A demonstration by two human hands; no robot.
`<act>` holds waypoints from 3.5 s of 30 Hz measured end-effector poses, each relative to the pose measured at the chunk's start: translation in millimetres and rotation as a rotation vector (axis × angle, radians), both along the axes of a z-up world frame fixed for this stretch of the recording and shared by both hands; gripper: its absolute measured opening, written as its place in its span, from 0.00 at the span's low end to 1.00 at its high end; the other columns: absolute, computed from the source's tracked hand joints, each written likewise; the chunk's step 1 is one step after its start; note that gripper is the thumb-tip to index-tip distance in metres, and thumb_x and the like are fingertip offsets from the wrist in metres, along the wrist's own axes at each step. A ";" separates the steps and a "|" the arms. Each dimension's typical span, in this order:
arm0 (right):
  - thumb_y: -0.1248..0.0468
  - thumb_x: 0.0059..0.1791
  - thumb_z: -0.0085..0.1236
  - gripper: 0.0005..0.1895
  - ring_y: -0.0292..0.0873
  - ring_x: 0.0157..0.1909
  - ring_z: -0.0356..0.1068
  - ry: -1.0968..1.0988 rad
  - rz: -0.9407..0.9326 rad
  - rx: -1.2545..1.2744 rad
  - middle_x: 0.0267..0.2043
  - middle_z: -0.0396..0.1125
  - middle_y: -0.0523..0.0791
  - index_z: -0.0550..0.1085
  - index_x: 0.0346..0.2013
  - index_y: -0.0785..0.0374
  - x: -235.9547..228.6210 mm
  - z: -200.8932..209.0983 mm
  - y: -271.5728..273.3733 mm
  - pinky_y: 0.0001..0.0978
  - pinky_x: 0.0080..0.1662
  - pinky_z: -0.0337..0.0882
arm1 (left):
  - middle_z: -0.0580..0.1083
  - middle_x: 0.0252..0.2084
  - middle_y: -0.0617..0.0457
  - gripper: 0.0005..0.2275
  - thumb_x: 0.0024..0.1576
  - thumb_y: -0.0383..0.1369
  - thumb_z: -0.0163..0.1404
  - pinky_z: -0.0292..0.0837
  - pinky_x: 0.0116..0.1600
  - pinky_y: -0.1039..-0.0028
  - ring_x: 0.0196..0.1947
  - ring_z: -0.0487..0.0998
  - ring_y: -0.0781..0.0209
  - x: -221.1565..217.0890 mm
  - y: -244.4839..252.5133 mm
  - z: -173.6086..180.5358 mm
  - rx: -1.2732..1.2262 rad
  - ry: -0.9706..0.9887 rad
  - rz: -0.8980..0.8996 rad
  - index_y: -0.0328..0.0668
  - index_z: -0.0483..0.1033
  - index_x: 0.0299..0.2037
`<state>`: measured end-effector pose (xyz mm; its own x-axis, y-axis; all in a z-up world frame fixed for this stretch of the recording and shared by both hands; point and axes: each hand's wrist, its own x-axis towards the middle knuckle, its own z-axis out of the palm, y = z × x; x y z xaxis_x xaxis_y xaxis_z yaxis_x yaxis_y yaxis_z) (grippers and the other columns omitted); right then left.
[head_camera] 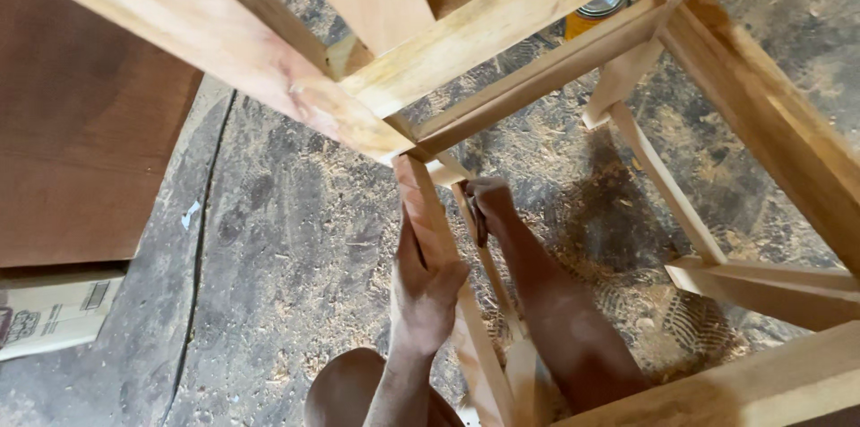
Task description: The person assembles a wooden chair by fitting various frame components together and using a small tool to join the pieces.
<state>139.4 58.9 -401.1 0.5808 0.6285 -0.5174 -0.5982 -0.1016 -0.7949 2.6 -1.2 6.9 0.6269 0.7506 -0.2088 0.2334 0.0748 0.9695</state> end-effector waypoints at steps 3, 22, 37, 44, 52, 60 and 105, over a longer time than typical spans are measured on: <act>0.72 0.46 0.54 0.09 0.39 0.20 0.61 -0.137 0.019 -0.055 0.19 0.64 0.45 0.77 0.22 0.72 -3.0 -14.5 6.6 0.37 0.22 0.57 | 0.70 0.55 0.40 0.43 0.41 0.27 0.46 0.74 0.54 0.69 0.50 0.74 0.54 -0.2 -0.2 -5.6 -0.011 -0.065 0.026 0.31 0.47 0.74; 0.58 0.53 0.55 0.13 0.41 0.18 0.60 0.440 0.241 -0.099 0.20 0.61 0.44 0.71 0.27 0.62 11.1 -16.7 6.3 0.37 0.21 0.63 | 0.70 0.45 0.38 0.40 0.40 0.26 0.45 0.74 0.43 0.66 0.40 0.73 0.52 1.0 -2.4 -7.0 -0.097 0.017 0.071 0.31 0.55 0.71; 0.62 0.54 0.55 0.09 0.40 0.21 0.60 0.589 0.222 -0.042 0.24 0.63 0.44 0.74 0.35 0.65 15.7 -17.4 4.1 0.33 0.23 0.65 | 0.69 0.57 0.34 0.44 0.38 0.29 0.47 0.75 0.51 0.64 0.46 0.73 0.52 3.3 1.4 -10.8 -0.141 0.038 0.095 0.31 0.47 0.72; 0.61 0.50 0.55 0.11 0.39 0.22 0.57 0.374 0.223 -0.054 0.27 0.66 0.45 0.78 0.42 0.64 19.9 12.5 -16.6 0.34 0.24 0.63 | 0.66 0.51 0.35 0.44 0.39 0.28 0.47 0.75 0.44 0.64 0.43 0.71 0.53 0.2 1.5 -15.2 -0.053 -0.031 0.032 0.28 0.48 0.72; 0.61 0.51 0.56 0.15 0.40 0.13 0.49 0.228 0.185 -0.031 0.15 0.55 0.43 0.81 0.44 0.68 4.7 47.1 -30.7 0.36 0.18 0.53 | 0.70 0.49 0.39 0.44 0.40 0.26 0.46 0.74 0.48 0.68 0.44 0.73 0.52 1.5 -1.0 -1.3 -0.059 -0.003 0.043 0.34 0.50 0.74; 0.63 0.49 0.52 0.11 0.38 0.17 0.59 -0.342 0.430 -0.109 0.17 0.68 0.43 0.79 0.44 0.57 16.3 56.6 -32.0 0.36 0.22 0.61 | 0.71 0.55 0.41 0.43 0.39 0.26 0.45 0.71 0.57 0.67 0.52 0.73 0.50 1.2 0.8 -3.1 -0.020 -0.093 0.025 0.34 0.50 0.74; 0.62 0.56 0.49 0.17 0.34 0.19 0.54 -0.411 -0.104 0.143 0.19 0.58 0.39 0.72 0.25 0.66 87.8 452.5 -257.1 0.26 0.22 0.56 | 0.78 0.47 0.42 0.21 0.60 0.43 0.49 0.81 0.43 0.62 0.42 0.81 0.54 68.7 -70.6 86.4 0.163 0.323 -0.819 0.38 0.71 0.59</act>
<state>227.1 -198.2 51.3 0.7840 0.6043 -0.1420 -0.2305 0.0710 -0.9705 71.3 -71.8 93.3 0.9084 0.1289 -0.3978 0.4163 -0.3682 0.8313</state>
